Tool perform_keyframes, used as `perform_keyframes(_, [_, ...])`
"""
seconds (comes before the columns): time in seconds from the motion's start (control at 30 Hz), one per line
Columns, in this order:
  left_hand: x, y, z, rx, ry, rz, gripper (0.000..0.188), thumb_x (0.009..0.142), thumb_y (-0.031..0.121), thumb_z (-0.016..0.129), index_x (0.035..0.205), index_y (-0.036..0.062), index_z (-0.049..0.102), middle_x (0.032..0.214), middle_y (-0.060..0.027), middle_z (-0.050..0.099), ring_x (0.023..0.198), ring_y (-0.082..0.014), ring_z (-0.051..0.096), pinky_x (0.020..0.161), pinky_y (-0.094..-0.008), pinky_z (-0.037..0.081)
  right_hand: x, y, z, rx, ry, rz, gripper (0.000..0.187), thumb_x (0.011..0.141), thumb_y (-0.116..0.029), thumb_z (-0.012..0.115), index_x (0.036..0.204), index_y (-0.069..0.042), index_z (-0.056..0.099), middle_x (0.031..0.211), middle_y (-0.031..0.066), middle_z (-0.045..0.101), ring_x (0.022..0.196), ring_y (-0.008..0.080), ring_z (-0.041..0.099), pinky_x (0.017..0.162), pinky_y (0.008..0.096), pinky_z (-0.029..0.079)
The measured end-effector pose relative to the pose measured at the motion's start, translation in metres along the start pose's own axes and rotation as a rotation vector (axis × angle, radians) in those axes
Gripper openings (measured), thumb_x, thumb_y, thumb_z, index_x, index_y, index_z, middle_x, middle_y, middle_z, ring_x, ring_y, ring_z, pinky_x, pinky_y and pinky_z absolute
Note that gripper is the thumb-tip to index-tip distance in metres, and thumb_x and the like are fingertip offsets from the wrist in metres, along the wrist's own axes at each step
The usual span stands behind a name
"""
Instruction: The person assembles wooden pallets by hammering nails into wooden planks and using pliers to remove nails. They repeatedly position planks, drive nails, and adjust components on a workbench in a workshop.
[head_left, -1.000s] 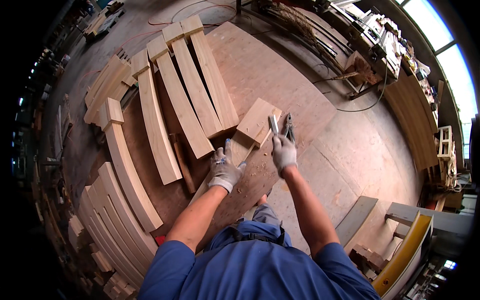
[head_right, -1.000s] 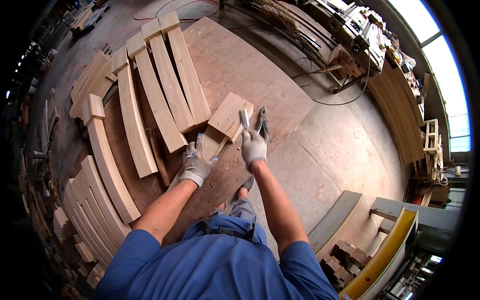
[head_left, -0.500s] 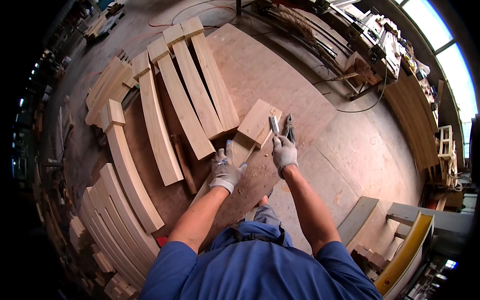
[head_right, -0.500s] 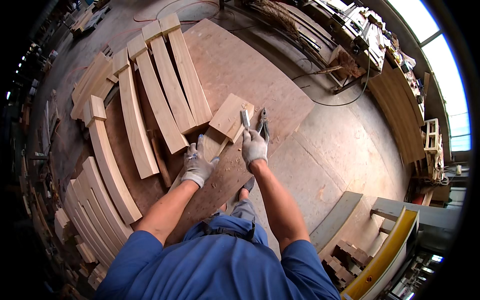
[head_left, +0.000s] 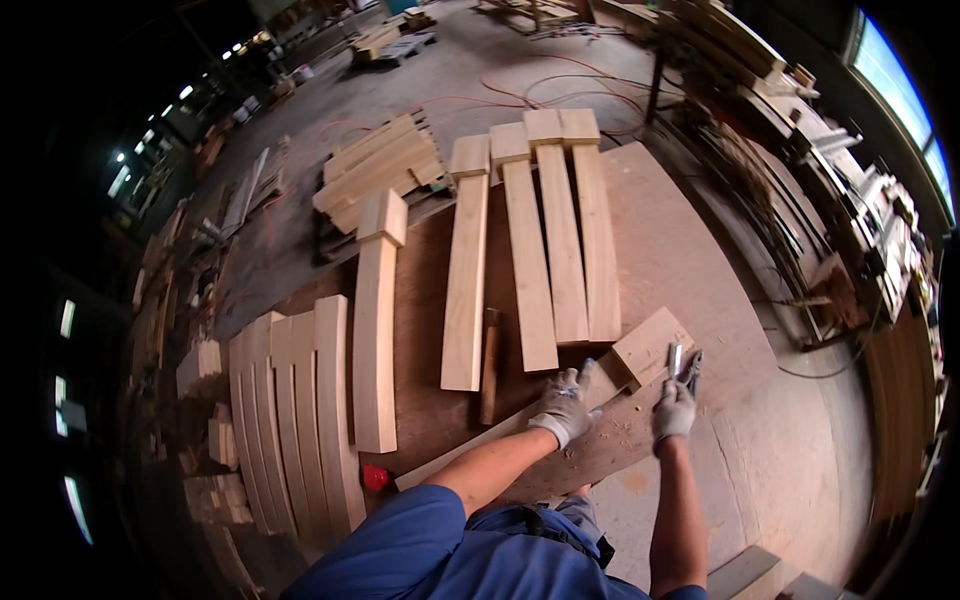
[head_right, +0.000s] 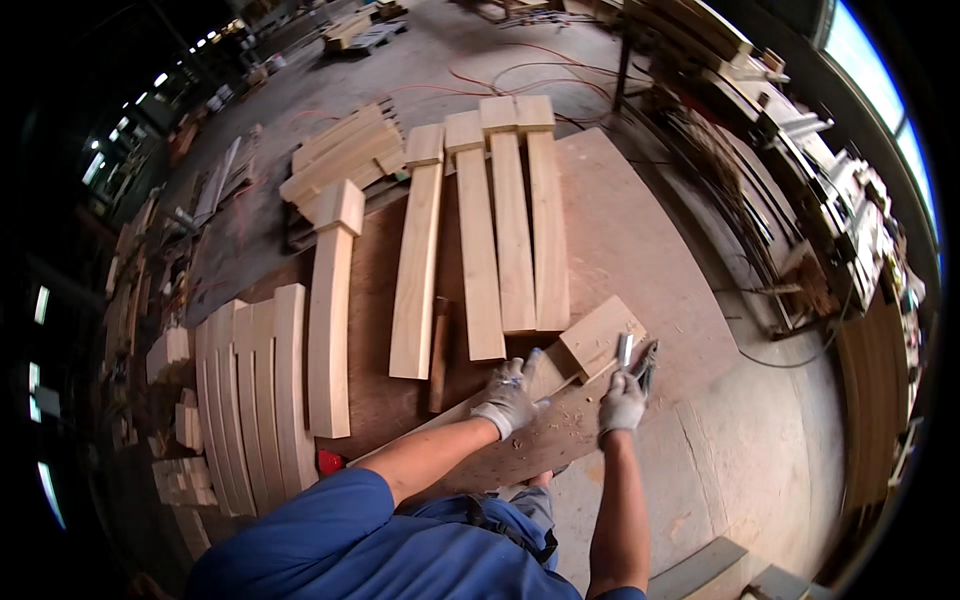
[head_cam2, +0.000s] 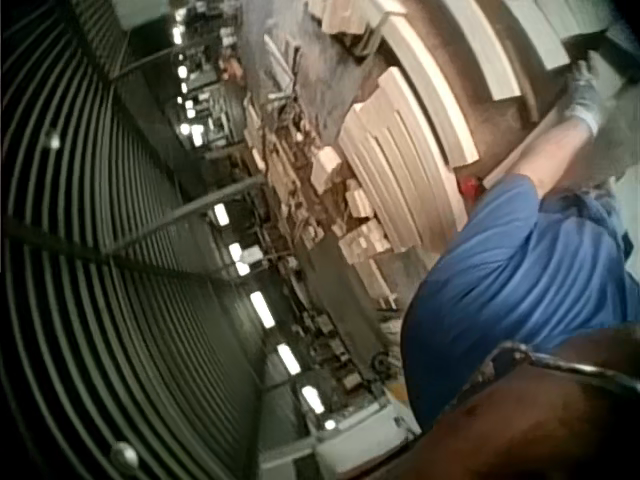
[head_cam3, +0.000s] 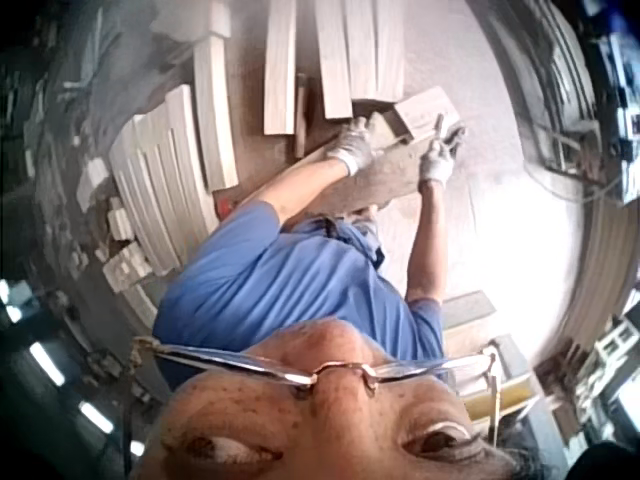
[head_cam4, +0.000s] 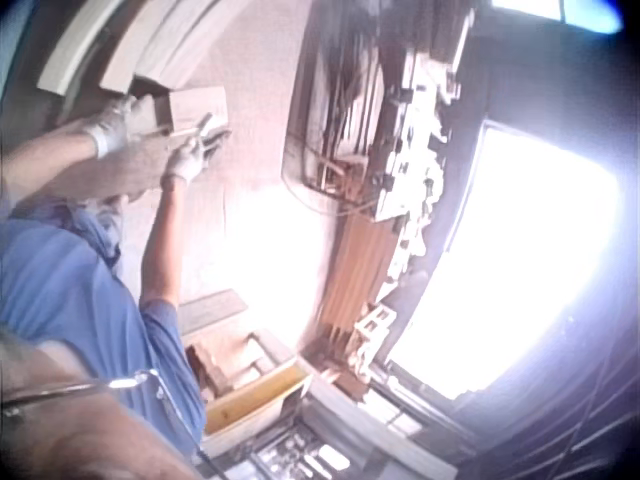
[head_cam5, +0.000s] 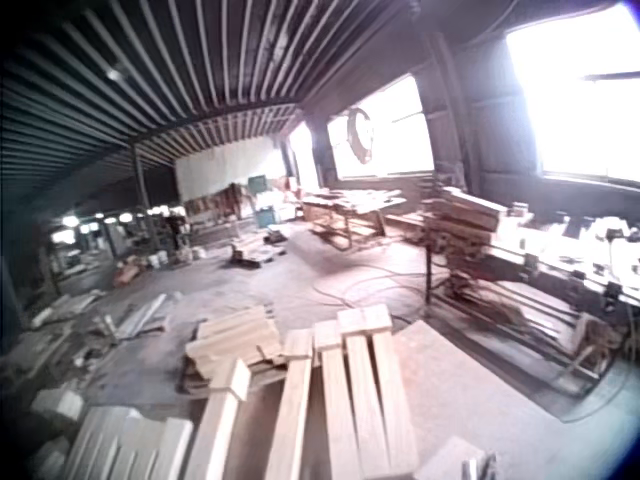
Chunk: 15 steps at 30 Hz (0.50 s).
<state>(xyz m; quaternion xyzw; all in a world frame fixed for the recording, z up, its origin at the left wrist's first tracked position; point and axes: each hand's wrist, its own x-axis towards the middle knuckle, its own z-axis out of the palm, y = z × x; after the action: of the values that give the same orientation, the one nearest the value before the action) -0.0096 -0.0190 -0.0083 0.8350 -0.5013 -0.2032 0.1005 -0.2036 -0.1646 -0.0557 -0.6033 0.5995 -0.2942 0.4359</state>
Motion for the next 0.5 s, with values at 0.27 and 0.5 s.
perform_keyframes(0.27, [-0.008, -0.002, -0.010, -0.039, -0.092, -0.072, 0.109, 0.093, 0.053, 0.076, 0.175, 0.0071, 0.021, 0.154, -0.0234, 0.050, 0.141, -0.0413, 0.051, 0.123, -0.0538, 0.035, -0.050, -0.022, -0.006, -0.041, -0.087, 0.118, 0.034, 0.111, -0.032, 0.063, 0.121, -0.004, 0.078, 0.072, 0.0046, 0.065, 0.060, 0.0131, 0.061, 0.058, 0.0342, 0.050])
perform_keyframes(0.5, [0.004, 0.002, 0.014, 0.020, 0.034, -0.022, 0.117, 0.084, 0.054, 0.083, 0.174, 0.0082, 0.023, 0.151, -0.0274, 0.052, 0.139, -0.0441, 0.054, 0.119, -0.0558, 0.040, 0.027, 0.050, 0.003, -0.154, 0.114, -0.084, 0.026, 0.110, -0.031, 0.064, 0.119, -0.010, 0.078, 0.070, 0.0017, 0.064, 0.055, 0.0149, 0.059, 0.053, 0.0358, 0.050])
